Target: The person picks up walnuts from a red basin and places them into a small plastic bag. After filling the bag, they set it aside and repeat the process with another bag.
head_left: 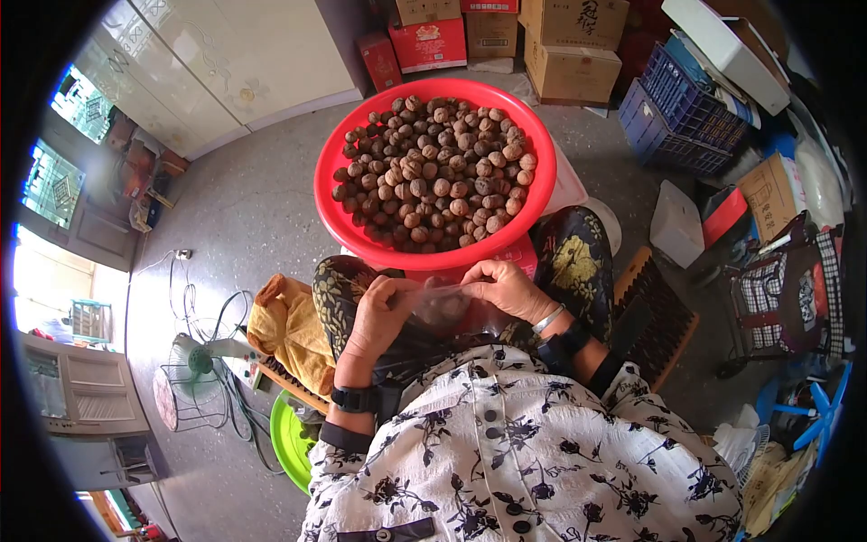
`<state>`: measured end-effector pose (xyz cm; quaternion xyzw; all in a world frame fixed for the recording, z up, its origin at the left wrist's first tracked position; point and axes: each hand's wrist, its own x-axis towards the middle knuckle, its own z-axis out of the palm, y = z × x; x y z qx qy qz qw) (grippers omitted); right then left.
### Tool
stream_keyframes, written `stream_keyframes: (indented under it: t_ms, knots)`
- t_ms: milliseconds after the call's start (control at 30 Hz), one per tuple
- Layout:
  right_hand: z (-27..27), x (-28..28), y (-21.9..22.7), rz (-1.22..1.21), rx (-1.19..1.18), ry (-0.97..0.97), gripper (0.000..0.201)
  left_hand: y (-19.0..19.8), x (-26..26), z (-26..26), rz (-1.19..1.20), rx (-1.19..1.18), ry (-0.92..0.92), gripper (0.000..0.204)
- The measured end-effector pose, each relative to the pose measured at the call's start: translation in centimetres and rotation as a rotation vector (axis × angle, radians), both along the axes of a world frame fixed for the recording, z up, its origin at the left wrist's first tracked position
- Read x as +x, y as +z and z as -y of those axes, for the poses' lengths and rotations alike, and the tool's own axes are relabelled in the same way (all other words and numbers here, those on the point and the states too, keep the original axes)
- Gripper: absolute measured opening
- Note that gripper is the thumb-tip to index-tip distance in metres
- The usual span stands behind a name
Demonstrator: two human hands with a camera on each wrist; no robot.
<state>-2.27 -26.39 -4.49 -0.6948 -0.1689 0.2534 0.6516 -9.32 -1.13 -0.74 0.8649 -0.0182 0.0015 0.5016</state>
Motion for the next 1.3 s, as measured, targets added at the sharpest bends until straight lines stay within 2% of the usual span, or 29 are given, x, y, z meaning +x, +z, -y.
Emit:
stream_keyframes:
  t_ms: [67, 133, 167, 233, 367, 433, 567, 633, 700, 767, 1000, 1067, 1300]
  knots:
    - [0.1, 0.0, 0.2, -0.005, 0.008, 0.006, 0.009, 0.5, 0.1, 0.3, -0.009, 0.048, -0.023, 0.024]
    - [0.1, 0.0, 0.3, 0.013, 0.004, 0.008, 0.009, 0.4, 0.4, 0.7, 0.170, 0.203, -0.093, 0.029]
    - [0.0, 0.0, 0.4, 0.031, 0.001, 0.010, 0.009, 0.4, 0.5, 0.9, 0.170, 0.204, -0.094, 0.029]
    - [0.0, -0.1, 0.8, 0.017, 0.012, 0.018, 0.009, 0.8, 0.9, 1.6, 0.327, 0.312, -0.090, 0.030]
    - [0.0, -0.2, 0.8, 0.034, 0.005, 0.022, 0.010, -0.4, 1.6, 2.2, 0.294, 0.275, -0.109, 0.023]
    - [0.0, -0.1, 0.6, 0.018, 0.035, 0.032, 0.012, -0.8, 1.8, 2.4, 0.170, 0.247, -0.107, 0.017]
    - [-0.3, -0.5, 1.4, -0.024, 0.091, 0.030, 0.014, -1.0, 1.9, 3.1, 0.156, 0.215, -0.101, 0.012]
    - [-0.4, -0.5, 1.4, -0.007, 0.075, 0.046, 0.013, -0.5, 2.0, 3.6, 0.240, 0.215, -0.141, 0.007]
    - [-0.4, -0.6, 1.4, 0.009, 0.059, 0.062, 0.012, -0.4, 2.0, 3.8, 0.221, 0.211, -0.129, 0.008]
    - [-0.5, -0.8, 1.6, 0.126, 0.030, 0.038, 0.012, -0.3, 2.0, 3.9, 0.203, 0.206, -0.119, 0.009]
    - [-0.5, -0.6, 1.0, 0.072, 0.048, -0.003, 0.010, -0.3, 2.0, 3.3, 0.158, 0.241, -0.141, 0.011]
    - [-0.4, -0.4, 0.8, 0.168, 0.025, -0.023, 0.009, -0.3, 1.9, 3.0, 0.156, 0.225, -0.125, 0.011]
    - [0.2, 0.0, 0.5, 0.075, 0.013, -0.040, 0.007, -0.8, 1.6, 0.9, 0.145, 0.189, -0.064, 0.011]
